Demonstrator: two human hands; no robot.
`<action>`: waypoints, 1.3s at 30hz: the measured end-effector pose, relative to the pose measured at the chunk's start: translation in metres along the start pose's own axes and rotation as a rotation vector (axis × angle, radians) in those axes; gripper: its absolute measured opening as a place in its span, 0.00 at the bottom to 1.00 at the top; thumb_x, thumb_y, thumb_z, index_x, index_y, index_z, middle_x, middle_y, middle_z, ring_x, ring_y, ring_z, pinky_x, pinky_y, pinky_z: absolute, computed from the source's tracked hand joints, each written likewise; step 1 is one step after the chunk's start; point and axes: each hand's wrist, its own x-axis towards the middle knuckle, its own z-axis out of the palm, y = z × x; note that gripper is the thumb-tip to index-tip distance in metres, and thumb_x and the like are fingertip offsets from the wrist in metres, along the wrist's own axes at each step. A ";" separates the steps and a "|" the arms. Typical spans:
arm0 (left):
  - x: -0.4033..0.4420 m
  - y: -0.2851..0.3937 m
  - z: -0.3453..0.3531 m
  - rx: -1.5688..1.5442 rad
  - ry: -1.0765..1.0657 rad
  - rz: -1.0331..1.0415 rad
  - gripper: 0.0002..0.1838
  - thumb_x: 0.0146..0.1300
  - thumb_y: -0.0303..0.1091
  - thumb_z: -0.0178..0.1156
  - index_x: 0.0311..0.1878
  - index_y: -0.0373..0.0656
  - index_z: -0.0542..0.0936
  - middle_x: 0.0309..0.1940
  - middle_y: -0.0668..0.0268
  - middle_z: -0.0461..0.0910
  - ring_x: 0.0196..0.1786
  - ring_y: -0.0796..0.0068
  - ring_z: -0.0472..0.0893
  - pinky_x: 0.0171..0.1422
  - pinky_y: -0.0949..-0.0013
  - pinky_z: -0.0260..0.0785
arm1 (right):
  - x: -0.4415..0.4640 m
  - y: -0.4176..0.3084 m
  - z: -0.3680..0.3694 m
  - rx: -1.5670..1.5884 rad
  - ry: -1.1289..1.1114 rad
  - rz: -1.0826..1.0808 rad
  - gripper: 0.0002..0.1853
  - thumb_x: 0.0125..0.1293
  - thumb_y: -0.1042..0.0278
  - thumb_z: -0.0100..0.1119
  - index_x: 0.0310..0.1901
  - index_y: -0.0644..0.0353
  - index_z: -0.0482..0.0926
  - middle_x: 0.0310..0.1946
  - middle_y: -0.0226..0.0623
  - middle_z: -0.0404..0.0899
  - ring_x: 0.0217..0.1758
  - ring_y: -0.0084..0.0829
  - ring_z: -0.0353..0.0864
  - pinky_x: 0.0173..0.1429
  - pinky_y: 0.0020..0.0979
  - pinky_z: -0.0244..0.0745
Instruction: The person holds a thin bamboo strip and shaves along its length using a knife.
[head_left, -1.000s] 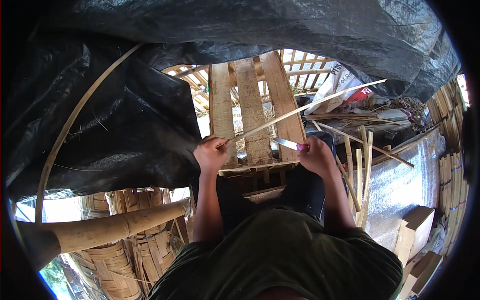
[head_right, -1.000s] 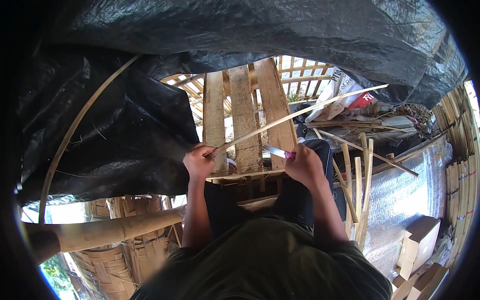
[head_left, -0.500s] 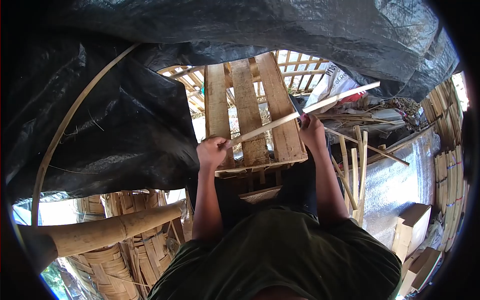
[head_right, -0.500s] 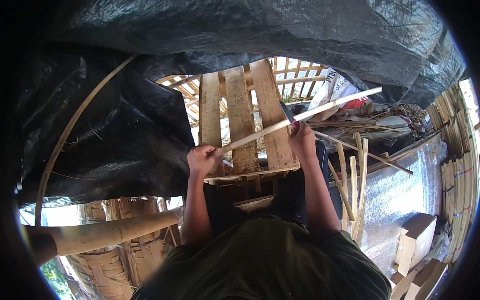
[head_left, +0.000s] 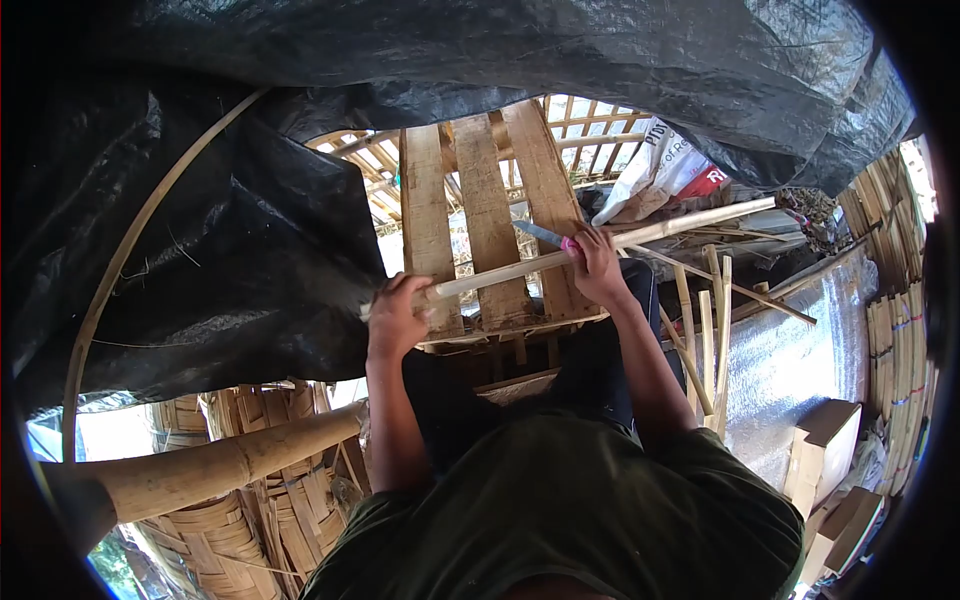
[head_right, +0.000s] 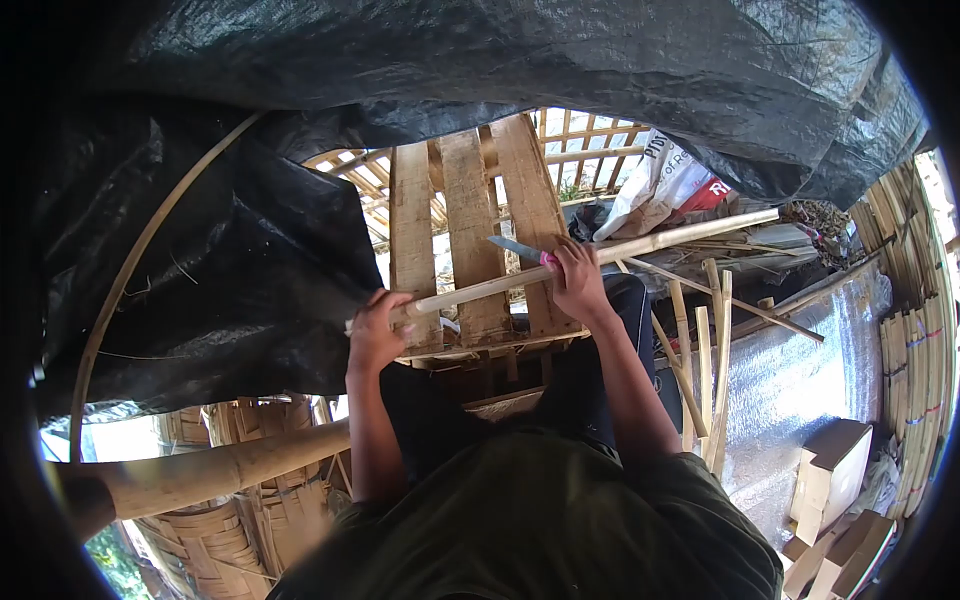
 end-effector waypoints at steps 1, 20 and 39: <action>0.004 0.013 0.000 -0.065 0.015 0.055 0.13 0.51 0.30 0.72 0.42 0.51 0.85 0.41 0.70 0.83 0.50 0.63 0.81 0.58 0.56 0.67 | -0.002 0.004 0.004 0.094 0.072 -0.041 0.08 0.70 0.71 0.53 0.48 0.63 0.75 0.53 0.49 0.78 0.62 0.51 0.73 0.69 0.51 0.58; -0.008 -0.052 0.004 -0.021 0.056 -0.028 0.16 0.47 0.26 0.72 0.42 0.48 0.85 0.38 0.68 0.82 0.48 0.58 0.80 0.52 0.57 0.70 | 0.015 -0.041 -0.034 0.863 0.040 0.511 0.19 0.78 0.65 0.46 0.63 0.67 0.65 0.66 0.60 0.69 0.71 0.56 0.69 0.70 0.48 0.69; -0.018 -0.020 0.004 0.206 0.085 -0.038 0.16 0.57 0.34 0.70 0.49 0.55 0.85 0.56 0.74 0.77 0.70 0.66 0.70 0.77 0.25 0.27 | 0.090 -0.023 0.040 -0.497 -0.640 0.224 0.41 0.74 0.38 0.42 0.78 0.55 0.47 0.80 0.55 0.34 0.84 0.52 0.31 0.77 0.69 0.30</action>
